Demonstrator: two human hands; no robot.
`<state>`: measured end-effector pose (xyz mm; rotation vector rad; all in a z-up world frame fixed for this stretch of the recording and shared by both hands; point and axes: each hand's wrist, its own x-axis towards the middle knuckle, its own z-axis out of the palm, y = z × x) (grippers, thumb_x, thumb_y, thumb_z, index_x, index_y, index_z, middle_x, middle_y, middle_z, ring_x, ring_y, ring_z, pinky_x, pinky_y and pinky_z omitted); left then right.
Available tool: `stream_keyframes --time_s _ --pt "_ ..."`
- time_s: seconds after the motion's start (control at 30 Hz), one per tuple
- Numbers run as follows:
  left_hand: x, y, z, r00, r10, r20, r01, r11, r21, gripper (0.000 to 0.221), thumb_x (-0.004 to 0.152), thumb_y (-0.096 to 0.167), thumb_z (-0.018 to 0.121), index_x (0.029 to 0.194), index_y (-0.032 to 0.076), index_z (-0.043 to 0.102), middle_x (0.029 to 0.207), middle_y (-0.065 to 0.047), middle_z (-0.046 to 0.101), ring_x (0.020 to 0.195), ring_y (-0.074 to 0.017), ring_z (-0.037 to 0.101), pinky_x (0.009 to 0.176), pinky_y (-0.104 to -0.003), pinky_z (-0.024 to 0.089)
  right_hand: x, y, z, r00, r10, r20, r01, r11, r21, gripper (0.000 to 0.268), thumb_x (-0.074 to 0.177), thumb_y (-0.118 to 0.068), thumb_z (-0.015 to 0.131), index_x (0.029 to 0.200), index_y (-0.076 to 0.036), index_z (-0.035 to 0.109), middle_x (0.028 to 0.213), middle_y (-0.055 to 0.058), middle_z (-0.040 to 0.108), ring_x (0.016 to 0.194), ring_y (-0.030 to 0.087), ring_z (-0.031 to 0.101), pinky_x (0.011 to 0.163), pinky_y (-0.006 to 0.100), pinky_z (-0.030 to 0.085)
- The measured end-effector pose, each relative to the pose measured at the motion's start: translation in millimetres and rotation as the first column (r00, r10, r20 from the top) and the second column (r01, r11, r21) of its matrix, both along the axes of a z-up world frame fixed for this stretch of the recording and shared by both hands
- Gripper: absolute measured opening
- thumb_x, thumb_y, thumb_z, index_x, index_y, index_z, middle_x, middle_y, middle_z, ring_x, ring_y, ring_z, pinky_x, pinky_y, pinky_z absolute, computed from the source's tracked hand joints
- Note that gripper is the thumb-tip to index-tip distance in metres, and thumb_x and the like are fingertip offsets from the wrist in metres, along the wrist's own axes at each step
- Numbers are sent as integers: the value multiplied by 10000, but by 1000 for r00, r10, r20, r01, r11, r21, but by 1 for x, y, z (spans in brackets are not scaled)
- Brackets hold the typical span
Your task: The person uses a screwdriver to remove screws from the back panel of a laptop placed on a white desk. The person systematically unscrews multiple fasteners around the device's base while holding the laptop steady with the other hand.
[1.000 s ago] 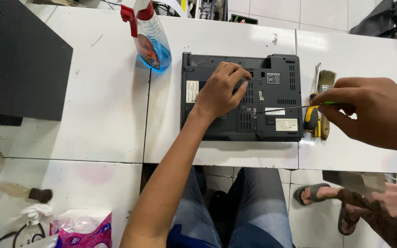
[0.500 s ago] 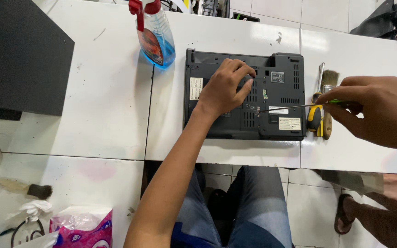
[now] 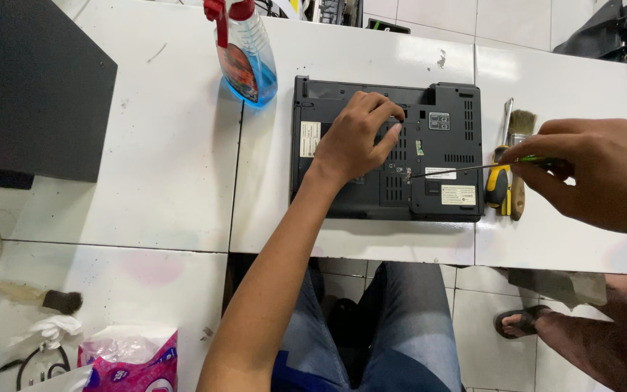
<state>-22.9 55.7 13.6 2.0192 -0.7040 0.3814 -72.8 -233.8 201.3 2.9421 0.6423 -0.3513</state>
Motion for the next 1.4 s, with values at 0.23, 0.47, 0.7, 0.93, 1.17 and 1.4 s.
stream_keyframes --time_s 0.23,0.47,0.7,0.93,1.17,1.4 --pt "0 0 -1 1000 -2 -12 2 1000 -14 170 1042 204 621 1157 93 680 1119 -102 650 1124 -325 594 937 -480 567 1 -4 -2 999 35 32 -36 999 25 198 993 -325 733 1140 -409 834 909 -110 786 592 129 725 611 323 536" --pt "1 0 -2 1000 -2 7 2 1000 -20 176 1043 211 605 1152 95 680 1121 -105 654 1114 -324 598 948 -473 559 3 -3 -3 998 36 48 -37 999 22 204 995 -334 729 1139 -434 834 881 -110 772 569 157 688 629 357 507" --pt "1 0 -2 1000 -1 -15 0 1000 -19 193 1046 230 605 1165 100 681 1131 -102 648 1133 -325 596 945 -481 567 6 1 -2 998 49 33 -48 999 -22 191 991 -343 730 1133 -410 839 911 -101 794 562 157 683 620 353 519" --pt "0 1 -1 999 0 -36 0 1000 -17 208 1053 245 602 1180 99 676 1147 -105 646 1156 -329 595 941 -494 573 9 2 -2 999 32 12 -30 990 -138 210 1014 -367 702 1167 -456 815 878 -113 790 587 113 704 638 306 546" --pt "0 1 -3 1000 -2 -19 2 999 -38 191 1050 239 605 1169 107 676 1140 -103 645 1141 -329 600 935 -493 565 9 2 -1 999 19 32 -18 1000 -21 184 1016 -323 730 1149 -367 849 819 -73 762 575 145 670 642 299 500" --pt "1 2 -2 1000 -5 -15 5 999 -43 218 1054 257 594 1174 97 682 1138 -104 649 1130 -318 606 955 -482 558 8 5 0 999 12 41 -12 1000 5 162 1015 -355 728 1100 -396 860 830 -72 769 568 185 655 638 318 480"
